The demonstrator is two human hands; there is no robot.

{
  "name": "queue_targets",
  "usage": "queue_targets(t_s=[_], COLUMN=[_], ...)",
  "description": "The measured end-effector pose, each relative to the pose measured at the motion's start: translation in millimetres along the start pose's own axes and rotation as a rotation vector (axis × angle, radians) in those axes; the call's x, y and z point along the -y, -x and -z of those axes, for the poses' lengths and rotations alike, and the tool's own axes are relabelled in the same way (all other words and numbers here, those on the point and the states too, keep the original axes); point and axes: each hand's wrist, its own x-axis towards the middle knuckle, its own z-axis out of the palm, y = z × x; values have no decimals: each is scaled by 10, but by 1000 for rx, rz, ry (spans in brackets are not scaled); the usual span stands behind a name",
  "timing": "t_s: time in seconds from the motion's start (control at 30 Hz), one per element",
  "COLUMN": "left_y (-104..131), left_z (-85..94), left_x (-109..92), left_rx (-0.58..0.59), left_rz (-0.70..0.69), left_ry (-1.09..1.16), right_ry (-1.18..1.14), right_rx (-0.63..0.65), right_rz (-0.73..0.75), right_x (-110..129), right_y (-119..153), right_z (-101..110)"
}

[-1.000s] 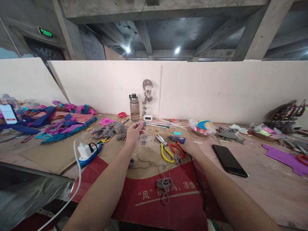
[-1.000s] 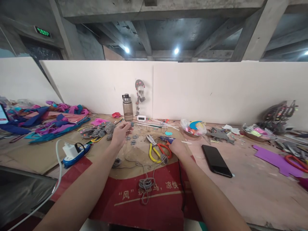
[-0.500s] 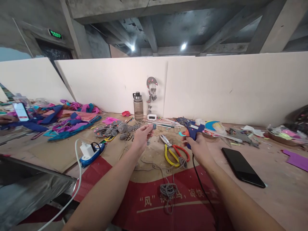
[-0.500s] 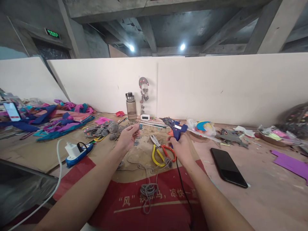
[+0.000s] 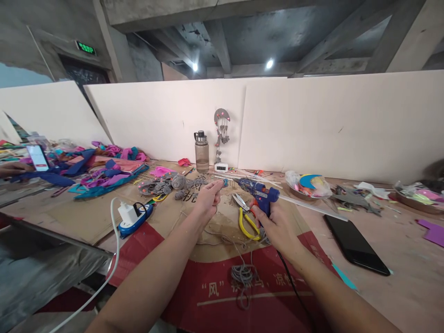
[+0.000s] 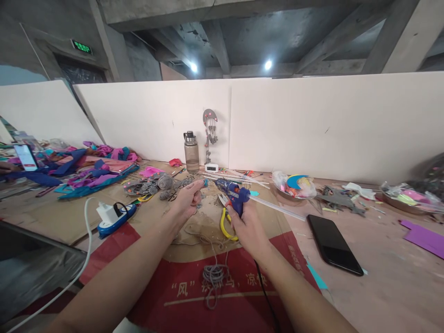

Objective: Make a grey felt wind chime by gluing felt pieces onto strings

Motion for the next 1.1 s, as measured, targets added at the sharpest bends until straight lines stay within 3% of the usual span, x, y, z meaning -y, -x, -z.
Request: queue_targets(t_s=[0.2, 0.53, 0.97, 1.1], left_y=[46, 95, 108, 91], left_z=[-21, -59, -80, -65], left_x=[-32, -32, -23, 10], left_rx=[-3, 12, 6, 0], left_rz=[-4, -11, -22, -49], left_ry=[-42, -87, -117, -114], right_ry=[125, 204, 281, 299], right_rx=[-3, -42, -30, -38], right_rz=[49, 104, 46, 87], right_x=[79, 14, -29, 0], right_y=[5, -21, -13, -5], right_z=[-47, -86, -129, -153])
